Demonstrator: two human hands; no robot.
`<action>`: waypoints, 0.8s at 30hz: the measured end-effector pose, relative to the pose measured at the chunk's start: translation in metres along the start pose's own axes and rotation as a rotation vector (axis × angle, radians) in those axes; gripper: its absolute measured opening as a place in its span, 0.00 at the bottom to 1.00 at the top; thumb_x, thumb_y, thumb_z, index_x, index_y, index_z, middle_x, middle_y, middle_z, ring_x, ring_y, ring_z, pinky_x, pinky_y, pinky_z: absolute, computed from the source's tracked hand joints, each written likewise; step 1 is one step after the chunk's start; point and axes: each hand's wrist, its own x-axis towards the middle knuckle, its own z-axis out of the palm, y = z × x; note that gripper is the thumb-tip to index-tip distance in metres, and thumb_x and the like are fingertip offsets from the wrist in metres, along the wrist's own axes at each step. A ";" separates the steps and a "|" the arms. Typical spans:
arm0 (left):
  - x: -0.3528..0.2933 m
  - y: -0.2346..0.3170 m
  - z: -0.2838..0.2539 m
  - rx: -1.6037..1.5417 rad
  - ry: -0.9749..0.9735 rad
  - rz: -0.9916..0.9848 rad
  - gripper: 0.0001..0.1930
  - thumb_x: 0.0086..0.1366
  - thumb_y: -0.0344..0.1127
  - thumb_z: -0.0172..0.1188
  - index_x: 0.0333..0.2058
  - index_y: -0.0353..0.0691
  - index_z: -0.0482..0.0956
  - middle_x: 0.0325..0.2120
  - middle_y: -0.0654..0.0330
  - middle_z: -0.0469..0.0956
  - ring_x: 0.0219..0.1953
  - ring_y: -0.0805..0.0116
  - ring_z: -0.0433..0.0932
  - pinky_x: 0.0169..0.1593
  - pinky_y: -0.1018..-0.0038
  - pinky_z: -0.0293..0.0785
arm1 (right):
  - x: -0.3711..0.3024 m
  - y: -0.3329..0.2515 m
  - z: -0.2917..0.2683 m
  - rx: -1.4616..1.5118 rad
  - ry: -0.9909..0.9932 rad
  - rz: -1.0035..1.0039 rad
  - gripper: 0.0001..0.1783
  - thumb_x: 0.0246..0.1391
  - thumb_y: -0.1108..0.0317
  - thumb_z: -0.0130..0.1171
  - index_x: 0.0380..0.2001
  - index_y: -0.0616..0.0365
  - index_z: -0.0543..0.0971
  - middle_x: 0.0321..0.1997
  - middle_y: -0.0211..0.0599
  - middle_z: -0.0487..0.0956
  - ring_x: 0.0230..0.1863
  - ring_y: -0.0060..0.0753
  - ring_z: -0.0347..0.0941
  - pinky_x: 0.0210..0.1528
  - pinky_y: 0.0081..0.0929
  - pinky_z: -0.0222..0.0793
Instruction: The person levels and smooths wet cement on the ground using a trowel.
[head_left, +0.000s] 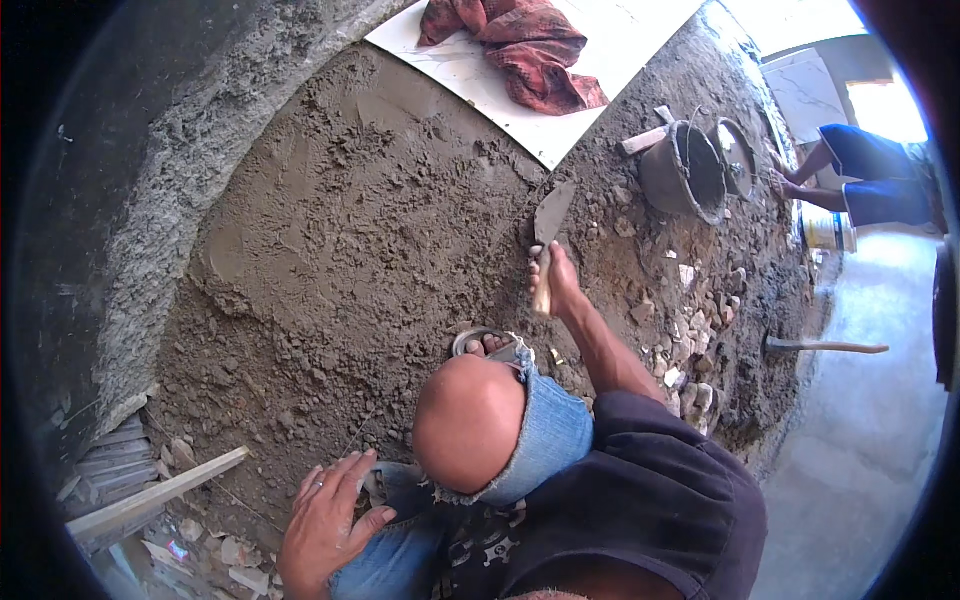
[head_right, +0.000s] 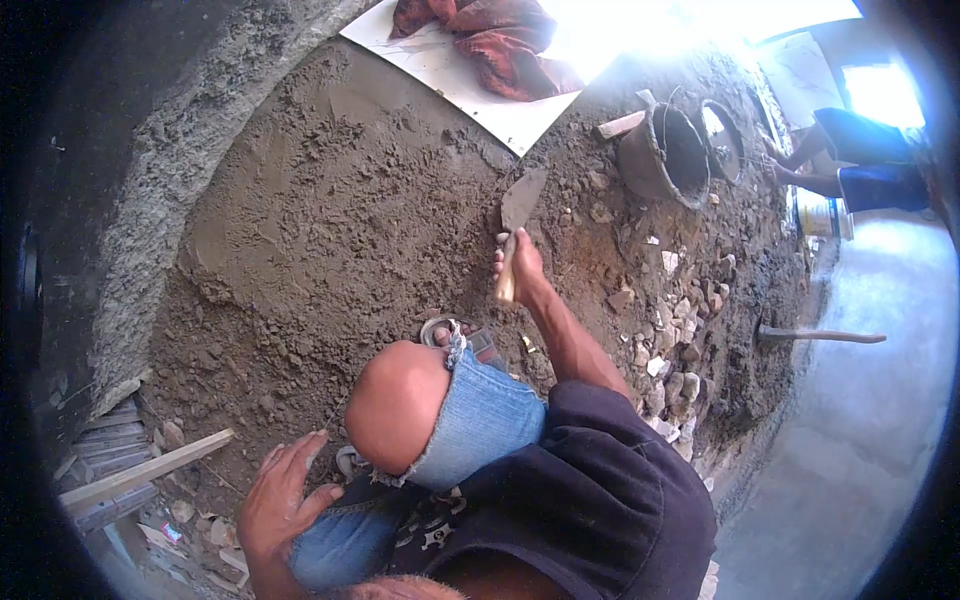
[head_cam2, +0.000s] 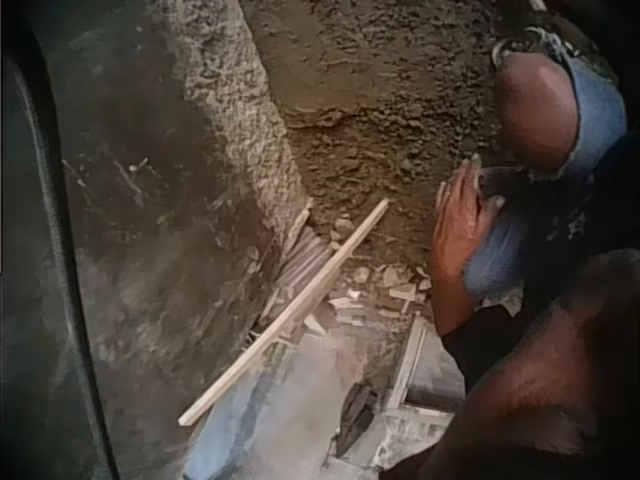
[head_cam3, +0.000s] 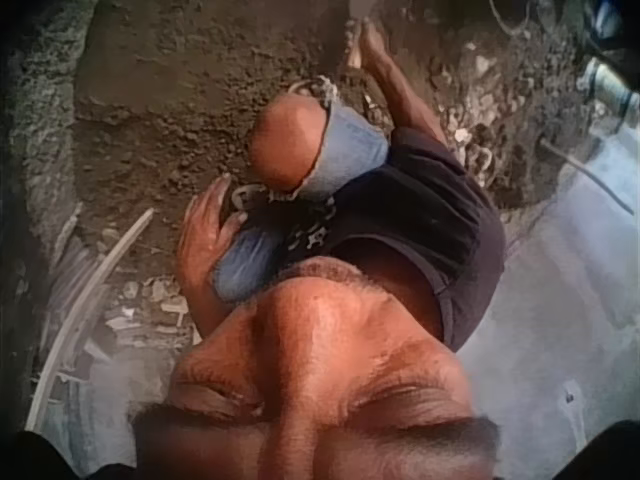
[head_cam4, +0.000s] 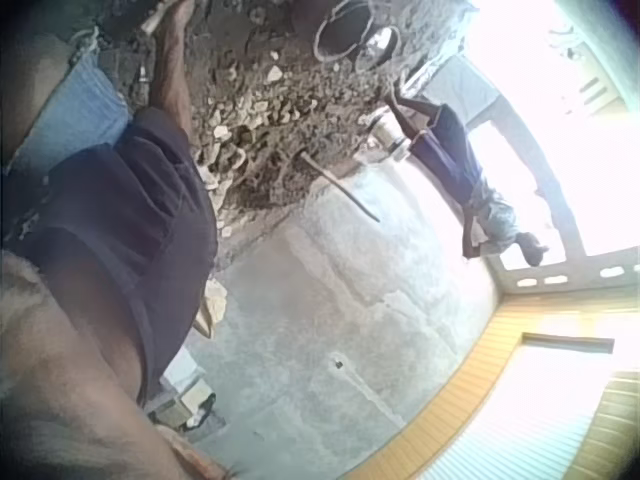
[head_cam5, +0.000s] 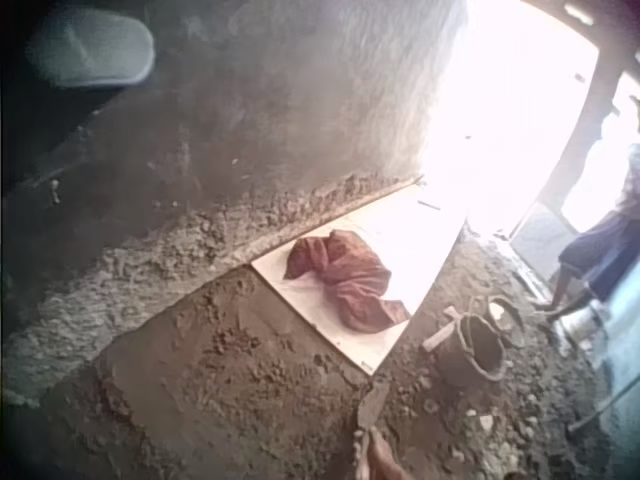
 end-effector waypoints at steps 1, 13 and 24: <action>-0.008 0.002 -0.001 0.006 0.001 -0.013 0.38 0.59 0.57 0.59 0.62 0.40 0.62 0.59 0.49 0.67 0.62 0.48 0.65 0.67 0.51 0.53 | 0.003 -0.006 -0.002 -0.027 -0.091 0.031 0.25 0.66 0.41 0.33 0.40 0.50 0.70 0.19 0.25 0.66 0.15 0.23 0.61 0.16 0.26 0.62; -0.014 -0.001 0.002 0.028 0.015 0.053 0.37 0.61 0.58 0.57 0.62 0.42 0.62 0.58 0.48 0.68 0.60 0.48 0.67 0.65 0.50 0.55 | -0.011 -0.001 -0.006 0.019 -0.210 0.036 0.26 0.66 0.41 0.33 0.43 0.51 0.70 0.19 0.26 0.67 0.14 0.22 0.60 0.15 0.26 0.61; -0.013 0.000 0.001 -0.003 -0.002 0.056 0.38 0.59 0.58 0.58 0.62 0.42 0.62 0.59 0.49 0.67 0.61 0.49 0.65 0.67 0.51 0.53 | 0.037 -0.006 0.035 0.225 -0.176 -0.063 0.26 0.65 0.40 0.33 0.39 0.50 0.70 0.19 0.29 0.67 0.16 0.27 0.61 0.18 0.31 0.62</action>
